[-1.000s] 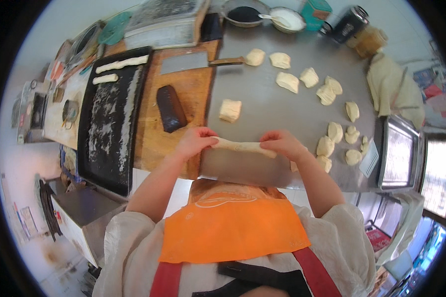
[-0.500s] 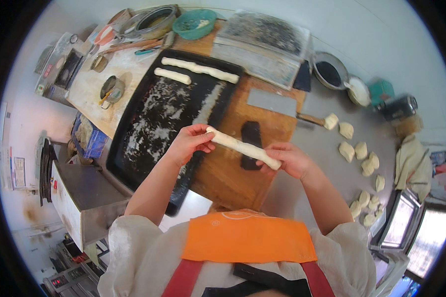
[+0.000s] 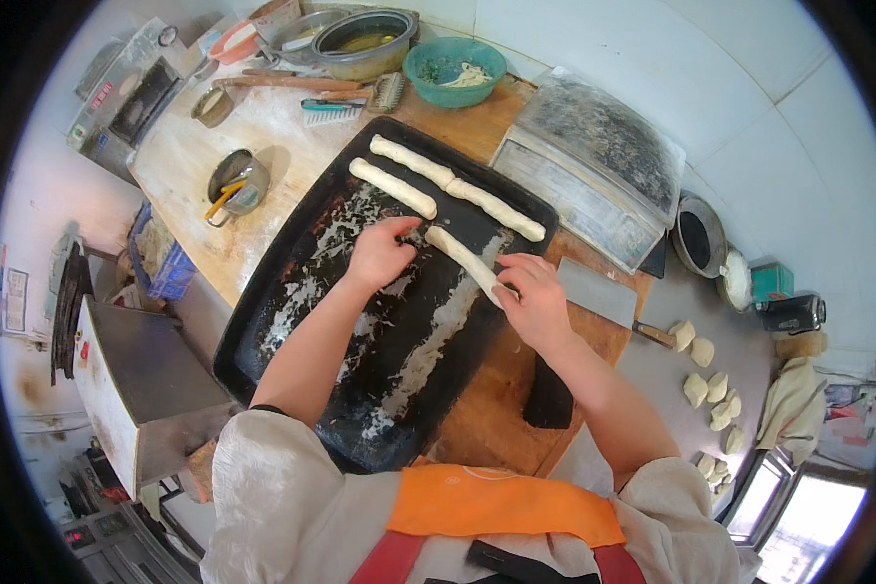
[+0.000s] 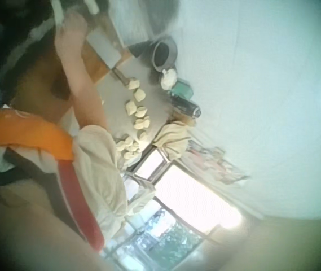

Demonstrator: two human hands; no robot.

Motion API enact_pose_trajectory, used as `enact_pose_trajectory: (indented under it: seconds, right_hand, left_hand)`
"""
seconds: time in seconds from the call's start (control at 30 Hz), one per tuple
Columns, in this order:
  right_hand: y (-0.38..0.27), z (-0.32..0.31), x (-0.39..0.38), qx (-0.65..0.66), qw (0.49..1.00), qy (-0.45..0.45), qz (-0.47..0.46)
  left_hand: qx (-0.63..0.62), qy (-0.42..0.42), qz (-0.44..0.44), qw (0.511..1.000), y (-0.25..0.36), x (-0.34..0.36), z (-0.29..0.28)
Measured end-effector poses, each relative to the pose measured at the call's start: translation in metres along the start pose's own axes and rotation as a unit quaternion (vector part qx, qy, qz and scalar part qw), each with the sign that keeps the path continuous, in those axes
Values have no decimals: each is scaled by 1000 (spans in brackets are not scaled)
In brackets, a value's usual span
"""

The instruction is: The person uses a cleaver to cut pieces of chocolate, places a piece on flattened dough circles, and rolls the dough into logs before placing them on a baking tray.

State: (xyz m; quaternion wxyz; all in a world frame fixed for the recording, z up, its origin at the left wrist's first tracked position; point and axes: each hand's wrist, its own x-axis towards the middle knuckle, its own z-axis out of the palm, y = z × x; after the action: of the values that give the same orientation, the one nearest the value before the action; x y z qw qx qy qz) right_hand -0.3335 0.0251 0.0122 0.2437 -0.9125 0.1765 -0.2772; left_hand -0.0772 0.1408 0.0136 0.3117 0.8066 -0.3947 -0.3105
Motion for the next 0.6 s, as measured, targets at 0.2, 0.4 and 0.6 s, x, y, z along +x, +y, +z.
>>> enact_pose_trajectory:
  seconds: [0.2,0.4,0.6]
  right_hand:
    - [-2,22,23,-172,943,-242,149]
    - [20,23,27,-207,978,-14,-27]
    - [40,23,8,-122,992,-28,27]
  left_hand:
    - [155,54,216,962,-20,20,40]
    - [174,139,362,905,-5,52,33]
    - [202,35,329,922,0,63,24]
